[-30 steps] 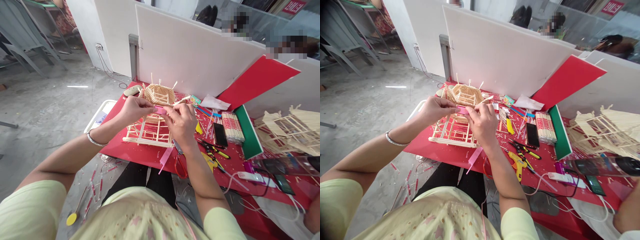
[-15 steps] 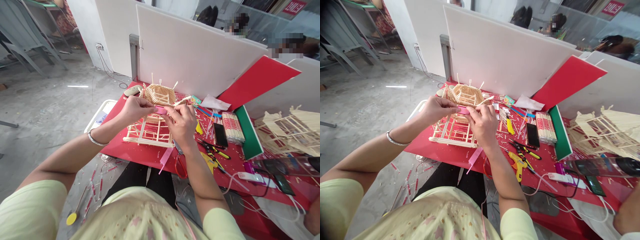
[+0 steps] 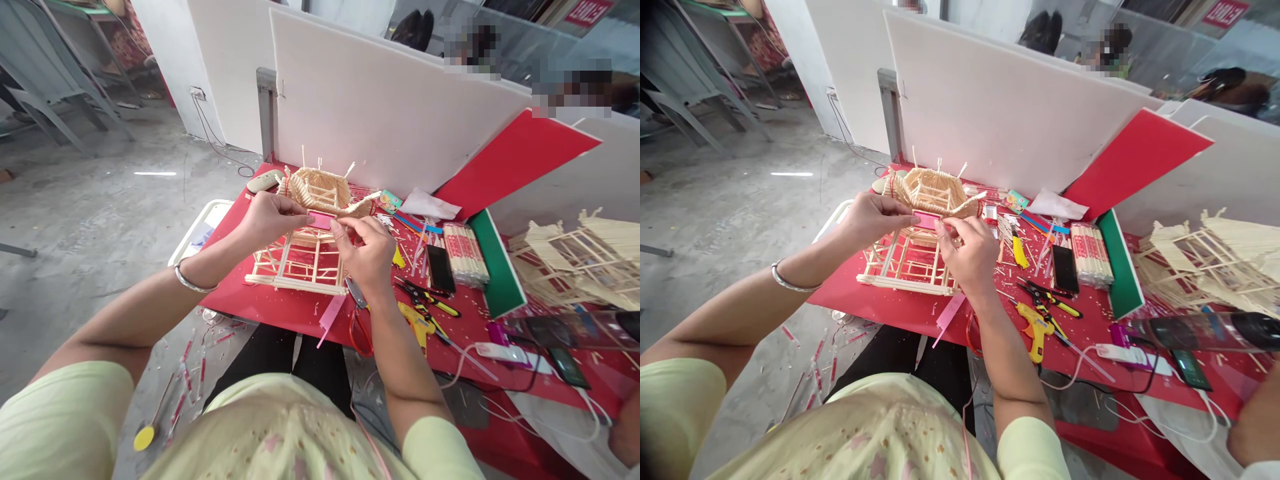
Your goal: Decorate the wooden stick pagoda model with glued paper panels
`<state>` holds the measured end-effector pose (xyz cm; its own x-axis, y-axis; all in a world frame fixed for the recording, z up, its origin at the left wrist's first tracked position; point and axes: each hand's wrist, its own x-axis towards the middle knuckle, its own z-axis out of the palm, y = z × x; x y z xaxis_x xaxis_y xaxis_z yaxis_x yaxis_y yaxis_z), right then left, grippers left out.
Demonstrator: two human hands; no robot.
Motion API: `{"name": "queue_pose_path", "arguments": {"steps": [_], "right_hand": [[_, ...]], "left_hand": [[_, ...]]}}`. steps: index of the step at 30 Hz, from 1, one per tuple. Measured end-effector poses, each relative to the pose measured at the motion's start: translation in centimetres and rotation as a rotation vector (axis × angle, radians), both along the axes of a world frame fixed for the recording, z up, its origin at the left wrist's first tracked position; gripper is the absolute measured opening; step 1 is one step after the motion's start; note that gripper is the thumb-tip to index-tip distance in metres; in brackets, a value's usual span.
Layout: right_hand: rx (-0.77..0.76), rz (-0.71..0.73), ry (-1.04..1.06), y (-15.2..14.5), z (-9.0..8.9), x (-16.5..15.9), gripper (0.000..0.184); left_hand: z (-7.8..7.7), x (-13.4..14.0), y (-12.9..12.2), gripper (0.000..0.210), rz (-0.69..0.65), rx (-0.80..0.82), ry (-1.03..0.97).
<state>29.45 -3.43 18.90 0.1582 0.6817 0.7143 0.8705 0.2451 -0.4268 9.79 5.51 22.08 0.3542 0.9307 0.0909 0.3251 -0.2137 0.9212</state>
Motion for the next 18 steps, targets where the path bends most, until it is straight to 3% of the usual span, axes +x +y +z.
{"name": "queue_pose_path", "arguments": {"steps": [18], "right_hand": [[-0.103,-0.043,0.074,1.02,-0.38,-0.35,0.046]], "left_hand": [[-0.13,-0.13,0.22,0.021,-0.025,0.024,0.002]]}}
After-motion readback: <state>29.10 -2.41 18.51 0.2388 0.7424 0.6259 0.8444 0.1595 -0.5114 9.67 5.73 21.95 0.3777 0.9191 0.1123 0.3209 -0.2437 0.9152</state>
